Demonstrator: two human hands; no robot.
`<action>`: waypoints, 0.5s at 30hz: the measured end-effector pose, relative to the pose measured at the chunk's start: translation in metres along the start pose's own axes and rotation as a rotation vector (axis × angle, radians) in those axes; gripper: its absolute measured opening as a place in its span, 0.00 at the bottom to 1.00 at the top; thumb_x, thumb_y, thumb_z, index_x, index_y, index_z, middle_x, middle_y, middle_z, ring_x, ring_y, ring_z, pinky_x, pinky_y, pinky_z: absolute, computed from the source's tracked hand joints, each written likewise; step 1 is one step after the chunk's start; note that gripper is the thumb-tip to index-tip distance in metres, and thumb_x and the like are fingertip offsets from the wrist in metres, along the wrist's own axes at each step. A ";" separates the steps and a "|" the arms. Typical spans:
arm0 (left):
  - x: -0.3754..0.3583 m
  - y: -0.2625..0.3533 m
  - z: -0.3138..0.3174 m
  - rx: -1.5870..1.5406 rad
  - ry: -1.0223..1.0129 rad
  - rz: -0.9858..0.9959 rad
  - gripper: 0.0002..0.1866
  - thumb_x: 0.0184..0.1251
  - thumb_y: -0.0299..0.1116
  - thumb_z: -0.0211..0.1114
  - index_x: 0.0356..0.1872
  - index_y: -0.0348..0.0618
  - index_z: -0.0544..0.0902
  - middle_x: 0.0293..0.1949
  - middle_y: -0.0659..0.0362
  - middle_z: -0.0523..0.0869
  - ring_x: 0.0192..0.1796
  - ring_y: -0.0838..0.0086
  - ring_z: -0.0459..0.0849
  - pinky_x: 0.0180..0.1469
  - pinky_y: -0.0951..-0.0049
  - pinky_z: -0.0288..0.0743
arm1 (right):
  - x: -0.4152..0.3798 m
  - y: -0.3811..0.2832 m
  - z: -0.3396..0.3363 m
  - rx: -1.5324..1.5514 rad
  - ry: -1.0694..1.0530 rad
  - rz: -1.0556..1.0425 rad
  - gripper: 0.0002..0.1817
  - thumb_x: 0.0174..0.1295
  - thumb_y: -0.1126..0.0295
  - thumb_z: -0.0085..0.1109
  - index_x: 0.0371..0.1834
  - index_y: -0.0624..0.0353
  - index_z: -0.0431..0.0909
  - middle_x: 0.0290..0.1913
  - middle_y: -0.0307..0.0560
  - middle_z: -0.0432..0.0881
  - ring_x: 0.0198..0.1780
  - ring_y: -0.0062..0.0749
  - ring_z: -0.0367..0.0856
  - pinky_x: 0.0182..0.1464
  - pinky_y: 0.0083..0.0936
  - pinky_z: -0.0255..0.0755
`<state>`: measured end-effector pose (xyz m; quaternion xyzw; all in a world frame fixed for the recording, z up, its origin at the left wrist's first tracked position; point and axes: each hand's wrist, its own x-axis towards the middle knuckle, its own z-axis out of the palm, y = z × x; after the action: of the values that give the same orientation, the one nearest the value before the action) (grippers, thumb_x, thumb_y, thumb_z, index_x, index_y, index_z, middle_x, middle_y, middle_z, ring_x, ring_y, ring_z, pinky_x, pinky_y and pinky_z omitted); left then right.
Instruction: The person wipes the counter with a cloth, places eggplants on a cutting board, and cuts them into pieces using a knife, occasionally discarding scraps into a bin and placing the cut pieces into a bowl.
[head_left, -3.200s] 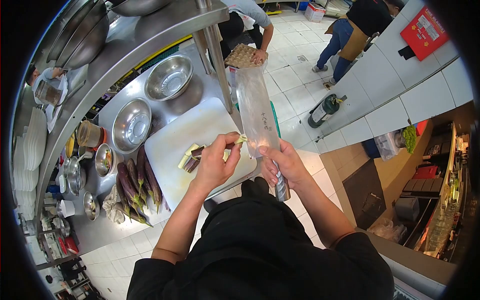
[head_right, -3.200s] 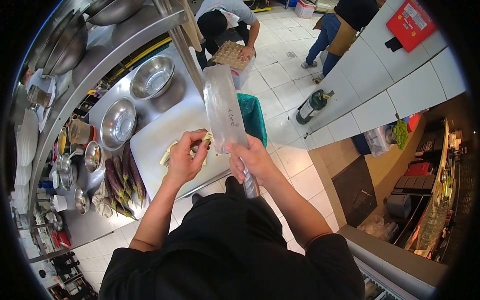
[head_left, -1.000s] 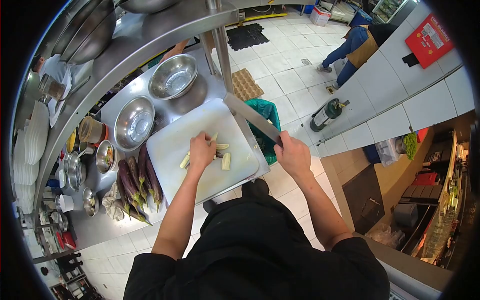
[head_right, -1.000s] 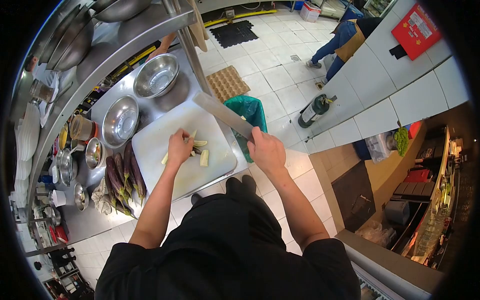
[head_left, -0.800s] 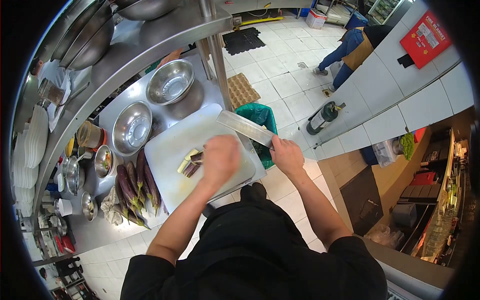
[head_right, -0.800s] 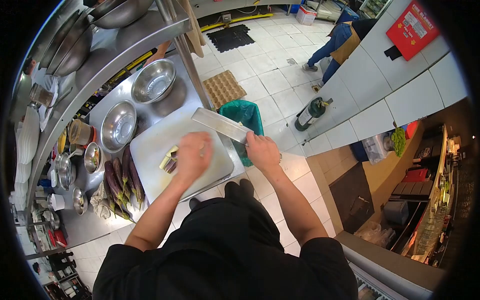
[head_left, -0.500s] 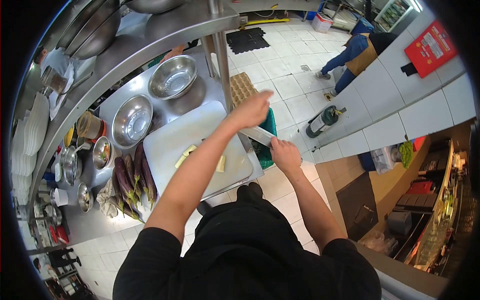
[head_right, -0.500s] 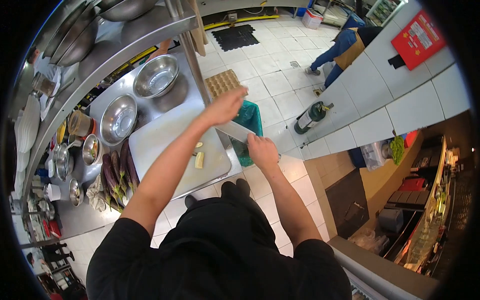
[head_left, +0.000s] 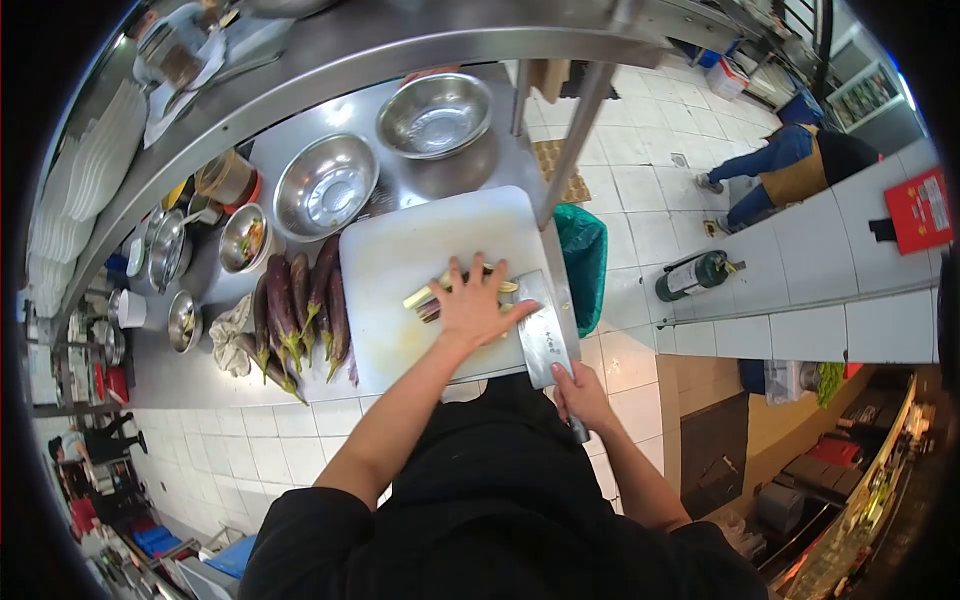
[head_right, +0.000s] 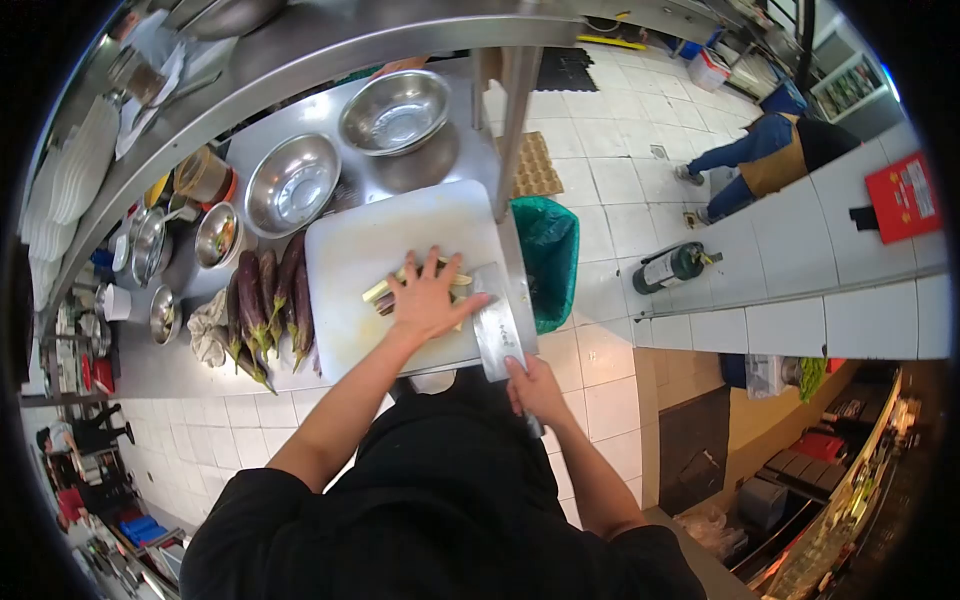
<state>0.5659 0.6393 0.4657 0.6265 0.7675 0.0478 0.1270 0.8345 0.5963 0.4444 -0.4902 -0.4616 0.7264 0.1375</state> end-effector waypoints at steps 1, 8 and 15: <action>-0.003 0.004 -0.002 0.012 0.040 -0.010 0.50 0.70 0.81 0.58 0.83 0.59 0.75 0.87 0.50 0.67 0.85 0.32 0.61 0.75 0.10 0.53 | 0.009 0.003 0.022 -0.017 0.041 -0.014 0.17 0.90 0.54 0.52 0.54 0.58 0.78 0.17 0.38 0.73 0.13 0.24 0.72 0.16 0.27 0.68; 0.010 -0.018 0.014 -0.203 0.284 -0.113 0.33 0.76 0.61 0.65 0.72 0.50 0.84 0.75 0.52 0.78 0.72 0.46 0.75 0.70 0.25 0.64 | 0.057 -0.031 0.098 -0.082 0.051 -0.109 0.16 0.91 0.55 0.51 0.50 0.58 0.74 0.19 0.41 0.74 0.13 0.28 0.73 0.16 0.30 0.69; 0.040 -0.071 -0.032 -0.376 0.521 -0.168 0.29 0.75 0.55 0.69 0.69 0.49 0.87 0.79 0.52 0.77 0.76 0.44 0.72 0.72 0.30 0.67 | 0.090 -0.118 0.145 -0.183 -0.028 -0.238 0.15 0.90 0.59 0.50 0.50 0.61 0.77 0.20 0.41 0.76 0.14 0.27 0.75 0.17 0.30 0.69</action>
<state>0.4831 0.6663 0.4741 0.4932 0.8009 0.3367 0.0434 0.6395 0.6407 0.5007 -0.4324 -0.5827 0.6665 0.1712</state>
